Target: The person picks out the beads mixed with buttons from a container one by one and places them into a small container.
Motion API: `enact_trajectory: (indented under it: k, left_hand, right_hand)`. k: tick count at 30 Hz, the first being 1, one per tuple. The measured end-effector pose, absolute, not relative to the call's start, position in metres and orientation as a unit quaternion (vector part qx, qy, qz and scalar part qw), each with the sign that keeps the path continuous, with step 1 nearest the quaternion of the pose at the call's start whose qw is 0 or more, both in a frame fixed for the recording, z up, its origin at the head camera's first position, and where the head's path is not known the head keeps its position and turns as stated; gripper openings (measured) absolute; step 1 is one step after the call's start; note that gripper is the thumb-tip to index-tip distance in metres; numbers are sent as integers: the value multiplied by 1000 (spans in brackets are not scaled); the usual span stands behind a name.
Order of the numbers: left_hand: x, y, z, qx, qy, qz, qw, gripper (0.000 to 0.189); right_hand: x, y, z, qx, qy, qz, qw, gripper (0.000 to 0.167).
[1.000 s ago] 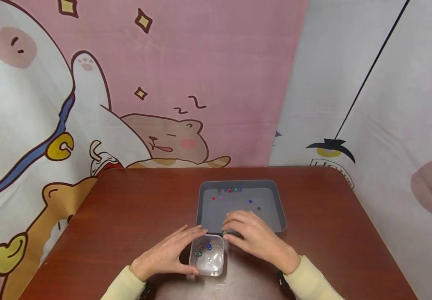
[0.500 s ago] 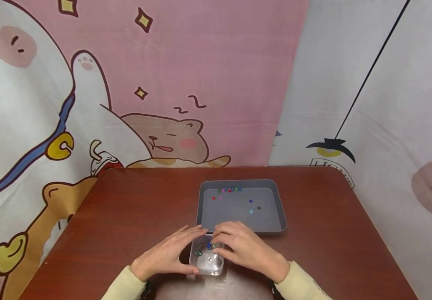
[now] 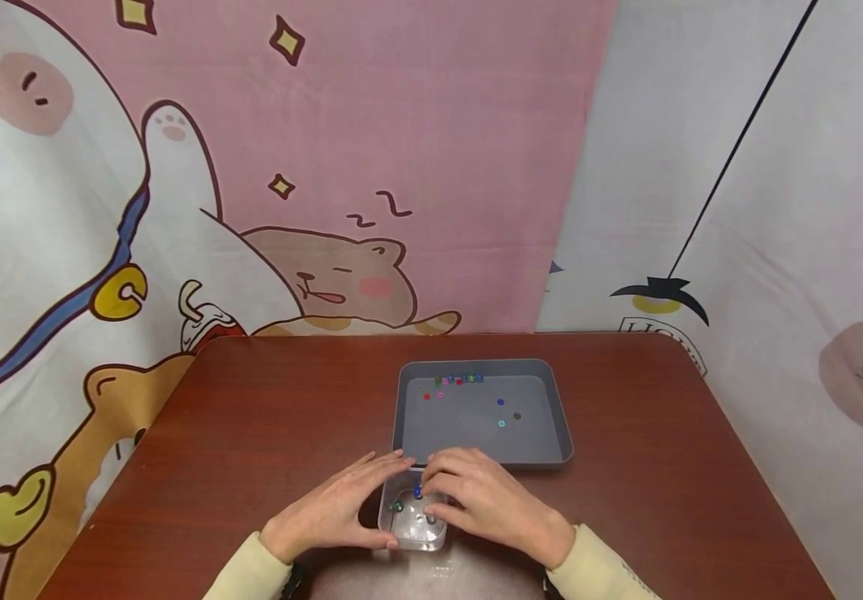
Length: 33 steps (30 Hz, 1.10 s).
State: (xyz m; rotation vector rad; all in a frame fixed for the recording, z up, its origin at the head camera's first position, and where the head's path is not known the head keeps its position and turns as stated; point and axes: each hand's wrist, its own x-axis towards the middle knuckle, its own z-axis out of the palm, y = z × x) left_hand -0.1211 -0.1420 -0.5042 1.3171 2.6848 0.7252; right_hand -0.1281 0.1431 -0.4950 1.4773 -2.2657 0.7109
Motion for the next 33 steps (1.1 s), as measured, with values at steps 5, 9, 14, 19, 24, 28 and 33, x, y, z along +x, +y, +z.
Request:
enact_trajectory:
  k: [5, 9, 14, 19, 24, 28, 33]
  left_hand:
    - [-121, -142, -504, 427, 872, 235, 33, 96]
    - [-121, -142, -504, 424, 873, 237, 39, 96]
    - [-121, -142, -504, 422, 875, 234, 41, 95]
    - [-121, -142, -504, 421, 876, 232, 42, 96]
    - [-121, -141, -503, 413, 878, 236, 51, 97]
    - [-121, -141, -503, 412, 879, 234, 49, 97]
    - [-120, -141, -504, 413, 880, 230, 43, 98]
  right_hand:
    - [-129, 147, -493, 504, -808, 262, 160, 20]
    - [-133, 154, -489, 477, -816, 286, 155, 21]
    - [-141, 167, -479, 434, -832, 314, 144, 25]
    - [-152, 180, -467, 399, -851, 304, 152, 38]
    - [-166, 191, -459, 373, -866, 297, 147, 44]
    - [-178, 197, -457, 350, -881, 290, 133, 45]
    - [-192, 201, -458, 331, -891, 288, 119, 45]
